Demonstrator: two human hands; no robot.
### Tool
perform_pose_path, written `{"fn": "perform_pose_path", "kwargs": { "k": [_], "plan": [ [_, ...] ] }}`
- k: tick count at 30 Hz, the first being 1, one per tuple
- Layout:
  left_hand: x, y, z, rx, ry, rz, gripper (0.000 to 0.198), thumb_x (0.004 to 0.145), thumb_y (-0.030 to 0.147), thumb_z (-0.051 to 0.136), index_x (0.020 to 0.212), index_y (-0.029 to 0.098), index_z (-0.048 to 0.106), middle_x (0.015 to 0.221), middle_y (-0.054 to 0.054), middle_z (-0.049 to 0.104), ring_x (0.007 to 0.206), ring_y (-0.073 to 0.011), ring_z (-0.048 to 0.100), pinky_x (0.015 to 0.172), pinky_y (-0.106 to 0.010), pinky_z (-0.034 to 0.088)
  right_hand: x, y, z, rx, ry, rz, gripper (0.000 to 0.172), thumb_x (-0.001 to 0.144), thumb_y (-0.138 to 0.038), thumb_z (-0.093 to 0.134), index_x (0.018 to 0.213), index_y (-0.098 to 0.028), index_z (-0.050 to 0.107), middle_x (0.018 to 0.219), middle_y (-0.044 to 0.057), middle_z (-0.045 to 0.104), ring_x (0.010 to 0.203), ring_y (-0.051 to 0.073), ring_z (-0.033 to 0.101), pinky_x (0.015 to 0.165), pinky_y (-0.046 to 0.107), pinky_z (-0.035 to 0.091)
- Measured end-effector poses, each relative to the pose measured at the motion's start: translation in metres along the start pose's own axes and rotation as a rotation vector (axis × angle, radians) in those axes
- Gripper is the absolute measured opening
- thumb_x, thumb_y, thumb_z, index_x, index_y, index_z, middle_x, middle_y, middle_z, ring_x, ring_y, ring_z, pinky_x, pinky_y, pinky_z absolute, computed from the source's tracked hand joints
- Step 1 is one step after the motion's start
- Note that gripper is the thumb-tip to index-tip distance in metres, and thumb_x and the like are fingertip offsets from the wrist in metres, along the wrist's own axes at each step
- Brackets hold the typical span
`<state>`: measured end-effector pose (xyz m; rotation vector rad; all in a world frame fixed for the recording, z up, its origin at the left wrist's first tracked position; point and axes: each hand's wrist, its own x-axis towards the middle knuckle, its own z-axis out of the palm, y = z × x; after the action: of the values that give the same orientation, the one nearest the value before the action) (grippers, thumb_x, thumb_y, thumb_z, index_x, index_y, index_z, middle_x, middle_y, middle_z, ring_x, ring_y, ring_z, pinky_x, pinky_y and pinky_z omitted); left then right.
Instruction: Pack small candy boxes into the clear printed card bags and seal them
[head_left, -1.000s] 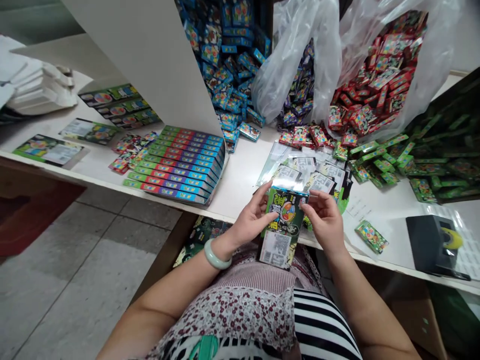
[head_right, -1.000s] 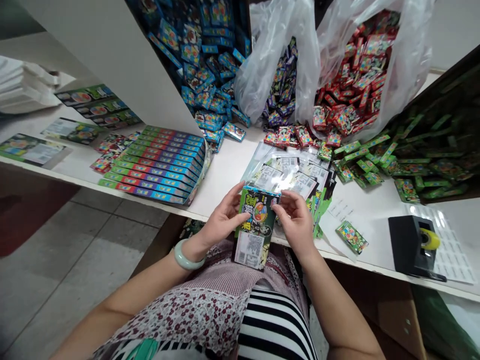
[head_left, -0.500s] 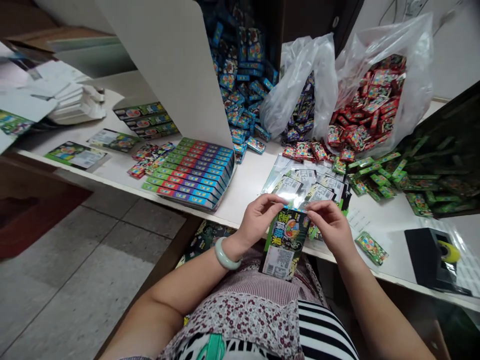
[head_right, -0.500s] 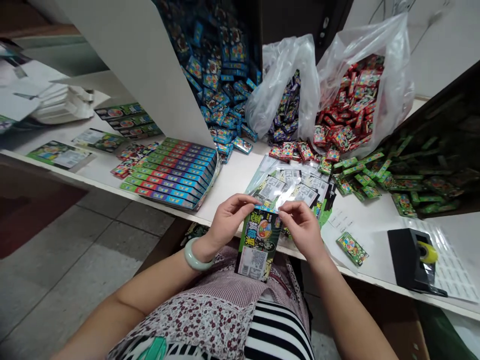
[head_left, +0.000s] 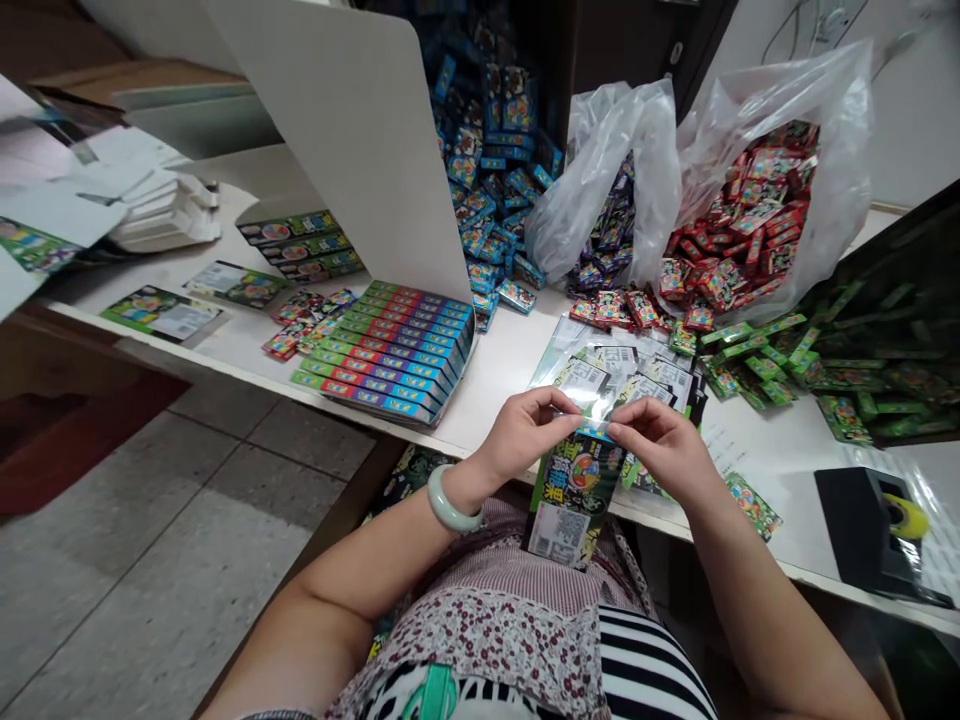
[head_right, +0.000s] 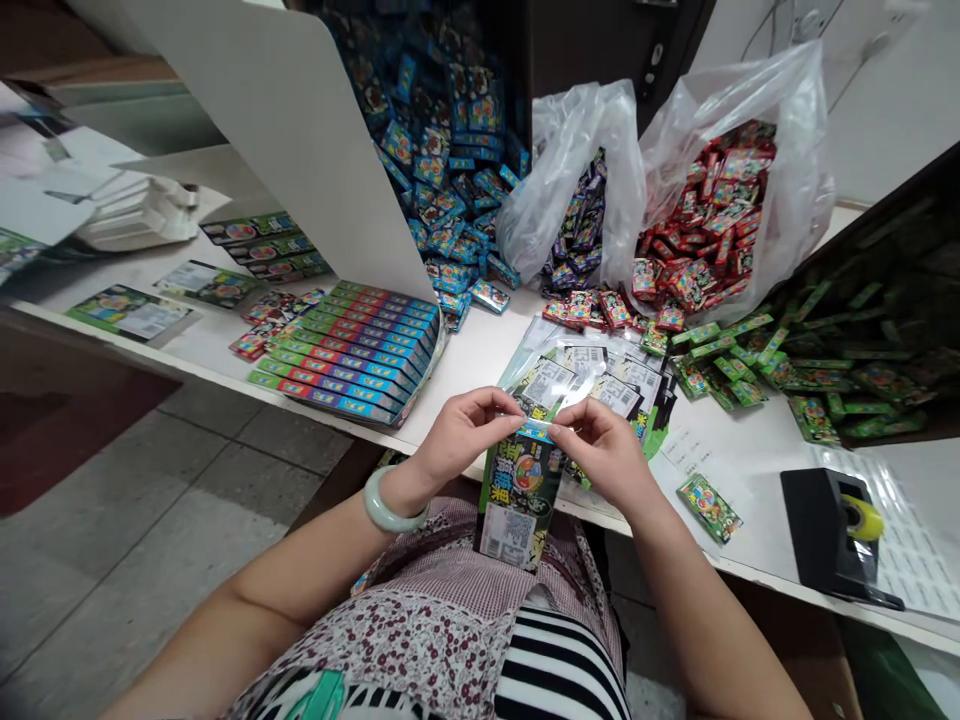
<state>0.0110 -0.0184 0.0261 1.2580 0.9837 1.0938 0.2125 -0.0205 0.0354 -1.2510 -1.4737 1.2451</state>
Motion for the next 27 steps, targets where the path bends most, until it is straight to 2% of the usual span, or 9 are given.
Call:
{"fn": "perform_pose_path", "kwargs": {
  "k": [4, 9, 13, 16, 18, 20, 24, 27],
  "plan": [
    [0.003, -0.001, -0.01, 0.015, -0.11, 0.062, 0.027, 0.079, 0.04, 0.077, 0.076, 0.015, 0.066, 0.078, -0.003, 0.067, 0.074, -0.0128, 0.06, 0.07, -0.026, 0.05, 0.002, -0.002, 0.0, 0.046, -0.049, 0.042, 0.044, 0.066, -0.061, 0.082, 0.072, -0.022, 0.065, 0.075, 0.003, 0.069, 0.07, 0.017, 0.062, 0.066, 0.033, 0.053],
    [0.004, -0.003, -0.018, 0.061, -0.217, 0.127, 0.029, 0.084, 0.043, 0.074, 0.076, 0.016, 0.066, 0.081, -0.003, 0.065, 0.079, -0.0137, 0.059, 0.074, -0.028, 0.049, -0.004, -0.003, 0.001, 0.054, -0.037, 0.064, 0.044, 0.066, -0.062, 0.082, 0.075, -0.022, 0.066, 0.075, 0.002, 0.068, 0.07, 0.016, 0.059, 0.068, 0.032, 0.05],
    [0.004, -0.007, -0.018, 0.072, -0.251, 0.141, 0.029, 0.086, 0.045, 0.071, 0.079, 0.017, 0.065, 0.086, -0.004, 0.067, 0.082, -0.0144, 0.06, 0.076, -0.029, 0.049, -0.005, 0.0, 0.0, 0.051, -0.074, 0.111, 0.047, 0.067, -0.067, 0.079, 0.078, -0.023, 0.065, 0.076, 0.001, 0.066, 0.068, 0.015, 0.056, 0.062, 0.03, 0.047],
    [0.002, -0.009, -0.019, 0.095, -0.27, 0.169, 0.03, 0.089, 0.046, 0.068, 0.081, 0.017, 0.066, 0.088, -0.005, 0.067, 0.084, -0.0147, 0.061, 0.079, -0.029, 0.05, -0.006, 0.0, -0.003, 0.059, -0.136, 0.091, 0.05, 0.068, -0.071, 0.076, 0.074, -0.023, 0.063, 0.081, 0.003, 0.068, 0.074, 0.017, 0.059, 0.065, 0.032, 0.049],
    [0.001, -0.011, -0.021, 0.12, -0.269, 0.182, 0.028, 0.091, 0.044, 0.065, 0.083, 0.017, 0.066, 0.089, -0.005, 0.068, 0.086, -0.0152, 0.063, 0.081, -0.03, 0.051, -0.008, 0.0, -0.004, 0.033, -0.166, 0.069, 0.049, 0.075, -0.072, 0.07, 0.073, -0.023, 0.063, 0.085, 0.004, 0.069, 0.079, 0.018, 0.06, 0.068, 0.033, 0.05],
    [-0.001, -0.013, -0.023, 0.125, -0.27, 0.178, 0.026, 0.092, 0.043, 0.064, 0.086, 0.018, 0.066, 0.092, -0.005, 0.068, 0.09, -0.016, 0.064, 0.085, -0.032, 0.051, -0.012, 0.0, -0.003, -0.016, -0.158, 0.009, 0.042, 0.081, -0.065, 0.068, 0.078, -0.023, 0.065, 0.091, 0.005, 0.07, 0.085, 0.019, 0.062, 0.072, 0.034, 0.052],
    [-0.006, -0.021, -0.024, 0.132, -0.252, 0.14, 0.022, 0.086, 0.039, 0.073, 0.09, 0.018, 0.066, 0.095, -0.006, 0.068, 0.094, -0.0174, 0.065, 0.088, -0.033, 0.052, -0.022, 0.008, 0.003, -0.207, -0.086, -0.238, 0.014, 0.088, -0.038, 0.068, 0.088, -0.025, 0.065, 0.098, 0.006, 0.068, 0.092, 0.02, 0.063, 0.076, 0.035, 0.053],
    [-0.007, -0.027, -0.02, 0.164, -0.187, 0.127, 0.024, 0.085, 0.037, 0.074, 0.097, 0.019, 0.066, 0.096, -0.005, 0.068, 0.092, -0.0168, 0.065, 0.085, -0.031, 0.053, -0.027, 0.017, 0.007, -0.282, -0.018, -0.284, 0.007, 0.092, -0.03, 0.061, 0.09, -0.025, 0.064, 0.098, 0.006, 0.067, 0.093, 0.02, 0.063, 0.076, 0.036, 0.053]
  ]
}}
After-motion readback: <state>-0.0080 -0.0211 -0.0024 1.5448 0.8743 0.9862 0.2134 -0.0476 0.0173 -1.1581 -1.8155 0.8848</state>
